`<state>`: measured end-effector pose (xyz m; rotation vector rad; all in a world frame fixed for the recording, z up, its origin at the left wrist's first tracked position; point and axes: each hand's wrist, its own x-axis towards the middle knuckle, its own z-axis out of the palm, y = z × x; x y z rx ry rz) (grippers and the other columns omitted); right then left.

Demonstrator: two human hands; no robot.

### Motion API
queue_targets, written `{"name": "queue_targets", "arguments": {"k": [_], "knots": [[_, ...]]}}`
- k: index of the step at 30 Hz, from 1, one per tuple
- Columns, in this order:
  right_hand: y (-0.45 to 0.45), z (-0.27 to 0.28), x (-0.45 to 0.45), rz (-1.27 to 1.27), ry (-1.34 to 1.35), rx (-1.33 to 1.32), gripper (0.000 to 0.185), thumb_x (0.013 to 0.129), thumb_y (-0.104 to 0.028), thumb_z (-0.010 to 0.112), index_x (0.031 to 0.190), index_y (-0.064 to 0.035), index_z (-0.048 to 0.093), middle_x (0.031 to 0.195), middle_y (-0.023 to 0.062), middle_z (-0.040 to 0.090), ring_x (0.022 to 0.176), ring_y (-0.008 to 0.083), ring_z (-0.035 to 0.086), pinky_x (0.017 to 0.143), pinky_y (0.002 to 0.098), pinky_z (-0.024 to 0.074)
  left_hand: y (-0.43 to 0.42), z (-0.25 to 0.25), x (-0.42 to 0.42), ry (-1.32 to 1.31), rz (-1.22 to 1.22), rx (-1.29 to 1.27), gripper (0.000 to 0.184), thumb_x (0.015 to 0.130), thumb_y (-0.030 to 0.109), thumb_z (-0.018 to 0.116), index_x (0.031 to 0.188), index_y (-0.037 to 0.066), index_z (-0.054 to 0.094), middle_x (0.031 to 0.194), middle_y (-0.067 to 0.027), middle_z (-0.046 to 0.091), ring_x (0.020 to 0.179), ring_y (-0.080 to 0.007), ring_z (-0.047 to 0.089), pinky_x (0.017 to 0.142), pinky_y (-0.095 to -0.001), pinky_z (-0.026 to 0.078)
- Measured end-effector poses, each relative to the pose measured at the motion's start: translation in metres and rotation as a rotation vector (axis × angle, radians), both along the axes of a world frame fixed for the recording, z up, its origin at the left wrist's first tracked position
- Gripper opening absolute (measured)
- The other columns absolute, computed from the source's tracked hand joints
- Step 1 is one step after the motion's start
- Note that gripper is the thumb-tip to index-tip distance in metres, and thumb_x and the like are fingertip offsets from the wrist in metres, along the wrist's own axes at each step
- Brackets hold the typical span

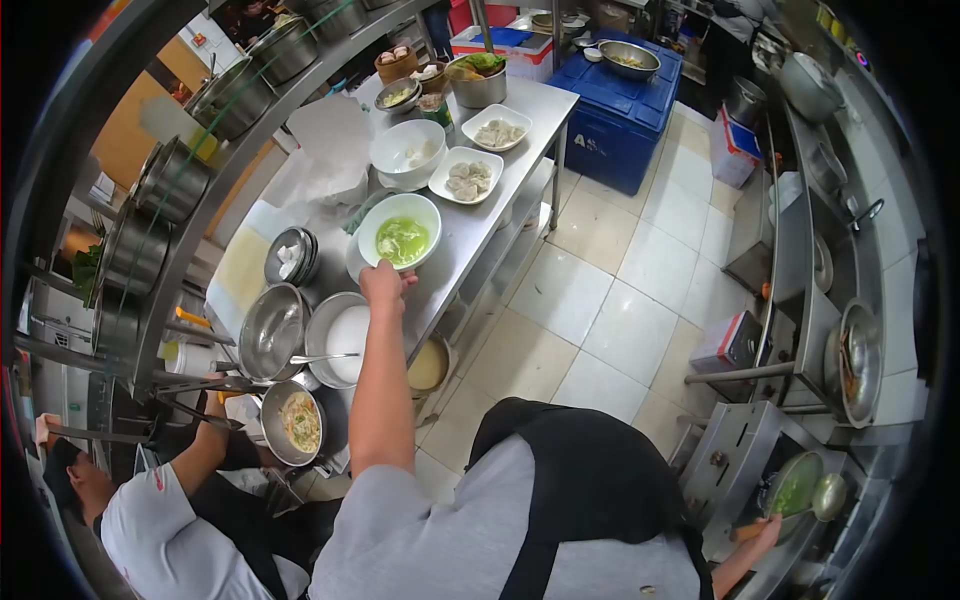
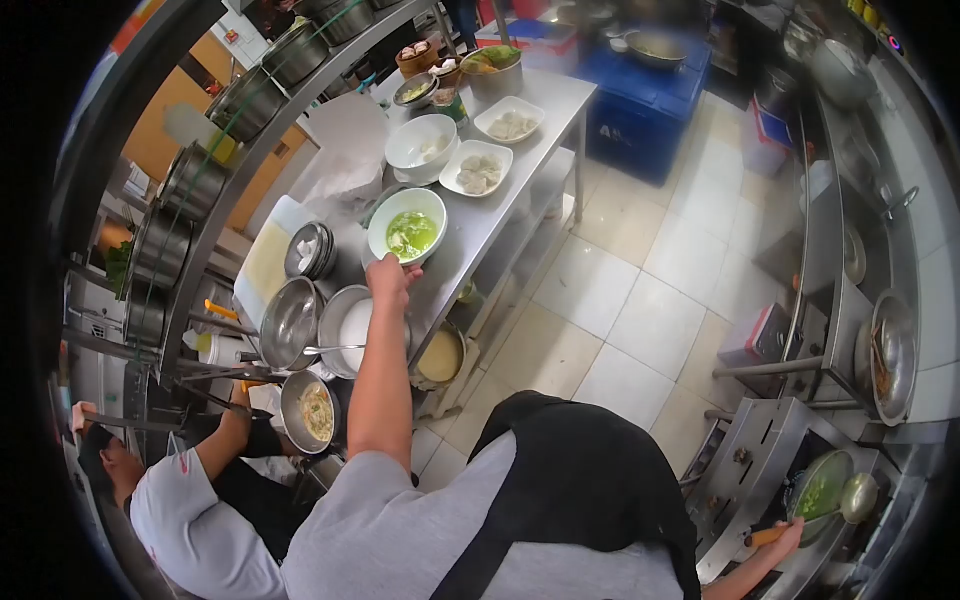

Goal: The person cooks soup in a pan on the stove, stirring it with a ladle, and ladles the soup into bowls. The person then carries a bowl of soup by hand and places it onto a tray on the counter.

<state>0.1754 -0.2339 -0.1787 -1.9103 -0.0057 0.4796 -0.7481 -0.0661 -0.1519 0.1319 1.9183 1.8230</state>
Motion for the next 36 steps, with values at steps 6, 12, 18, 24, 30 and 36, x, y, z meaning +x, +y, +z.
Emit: {"name": "queue_targets", "arguments": {"k": [6, 12, 18, 24, 30, 36], "knots": [[-0.005, 0.011, -0.018, -0.041, 0.014, 0.038, 0.024, 0.090, -0.029, 0.063, 0.082, -0.0086, 0.051, 0.060, 0.0051, 0.050, 0.053, 0.0183, 0.051, 0.051, 0.0332, 0.0444, 0.023, -0.014, 0.003, -0.172, 0.299, 0.063, 0.033, 0.090, 0.004, 0.046, 0.117, -0.014, 0.050, 0.098, -0.0237, 0.063, 0.067, -0.0286, 0.066, 0.054, -0.0362, 0.058], [-0.024, -0.012, -0.003, -0.087, 0.026, 0.105, 0.023, 0.091, -0.027, 0.062, 0.083, -0.0082, 0.052, 0.062, 0.0030, 0.048, 0.053, 0.0154, 0.049, 0.049, 0.0302, 0.0434, 0.029, -0.042, 0.003, -0.210, 0.337, 0.144, 0.038, 0.095, 0.019, 0.058, 0.116, -0.011, 0.046, 0.093, -0.0203, 0.060, 0.060, -0.0289, 0.062, 0.051, -0.0373, 0.057], [-0.037, -0.026, -0.006, -0.042, -0.012, 0.181, 0.018, 0.089, -0.022, 0.061, 0.081, -0.0087, 0.052, 0.061, 0.0015, 0.045, 0.050, 0.0134, 0.047, 0.047, 0.0279, 0.0430, 0.008, -0.030, 0.106, -0.132, -0.034, 0.178, 0.025, 0.094, 0.021, 0.059, 0.102, 0.000, 0.047, 0.083, -0.0126, 0.058, 0.052, -0.0253, 0.060, 0.044, -0.0357, 0.053], [-0.041, -0.014, -0.024, -0.044, -0.037, 0.188, 0.016, 0.087, -0.018, 0.060, 0.078, -0.0094, 0.050, 0.059, 0.0019, 0.044, 0.048, 0.0140, 0.047, 0.046, 0.0286, 0.0436, 0.011, -0.095, 0.225, -0.082, -0.838, -0.065, 0.044, 0.093, 0.012, 0.059, 0.132, -0.002, 0.043, 0.092, -0.0139, 0.062, 0.059, -0.0229, 0.066, 0.045, -0.0337, 0.054], [-0.063, -0.003, -0.061, -0.018, -0.089, 0.196, 0.014, 0.087, -0.017, 0.059, 0.081, -0.0094, 0.049, 0.059, 0.0020, 0.044, 0.046, 0.0139, 0.047, 0.043, 0.0283, 0.0427, 0.004, -0.148, 0.284, 0.294, -1.603, -0.442, 0.049, 0.091, 0.027, 0.064, 0.127, -0.003, 0.051, 0.075, -0.0190, 0.066, 0.059, -0.0241, 0.066, 0.049, -0.0402, 0.053], [-0.104, -0.015, -0.068, 0.010, -0.153, 0.104, 0.017, 0.088, -0.022, 0.060, 0.089, -0.0063, 0.055, 0.064, 0.0036, 0.049, 0.050, 0.0154, 0.050, 0.046, 0.0309, 0.0439, -0.025, -0.223, 0.233, 0.670, -2.055, -1.134, 0.037, 0.089, 0.031, 0.063, 0.096, -0.004, 0.068, 0.084, -0.0219, 0.069, 0.062, -0.0297, 0.065, 0.056, -0.0453, 0.054]]}}
